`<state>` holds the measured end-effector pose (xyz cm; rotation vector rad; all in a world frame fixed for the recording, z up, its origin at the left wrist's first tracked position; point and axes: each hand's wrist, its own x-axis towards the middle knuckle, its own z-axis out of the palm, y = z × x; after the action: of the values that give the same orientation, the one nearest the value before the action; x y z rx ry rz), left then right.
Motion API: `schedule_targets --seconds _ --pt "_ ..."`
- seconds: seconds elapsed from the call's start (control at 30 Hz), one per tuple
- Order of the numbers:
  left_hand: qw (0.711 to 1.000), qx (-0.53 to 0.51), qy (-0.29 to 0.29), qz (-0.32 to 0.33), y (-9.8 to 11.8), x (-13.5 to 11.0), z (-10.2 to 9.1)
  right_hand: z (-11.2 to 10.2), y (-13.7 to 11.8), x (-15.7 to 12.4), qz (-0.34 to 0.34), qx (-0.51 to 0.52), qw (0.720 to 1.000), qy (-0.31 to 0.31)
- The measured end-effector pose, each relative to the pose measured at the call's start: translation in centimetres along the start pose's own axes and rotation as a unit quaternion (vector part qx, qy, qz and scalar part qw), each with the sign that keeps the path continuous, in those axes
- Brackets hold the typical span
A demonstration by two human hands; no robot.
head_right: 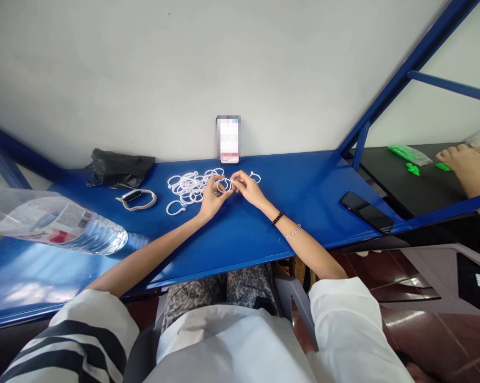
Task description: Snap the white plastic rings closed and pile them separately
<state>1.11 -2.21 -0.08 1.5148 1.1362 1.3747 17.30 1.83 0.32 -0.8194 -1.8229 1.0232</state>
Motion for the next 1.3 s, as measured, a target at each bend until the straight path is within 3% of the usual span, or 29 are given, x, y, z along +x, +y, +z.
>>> schedule_targets --seconds 0.33,1.3 --pt "1.0 0.025 -0.001 0.011 0.1 -0.1 0.0 -0.1 -0.6 -0.3 -0.006 -0.054 0.998 -0.012" --pt "0.999 0.032 -0.016 -0.03 0.9 -0.3 0.1 -0.1 -1.2 -0.4 -0.017 -0.082 0.996 0.018"
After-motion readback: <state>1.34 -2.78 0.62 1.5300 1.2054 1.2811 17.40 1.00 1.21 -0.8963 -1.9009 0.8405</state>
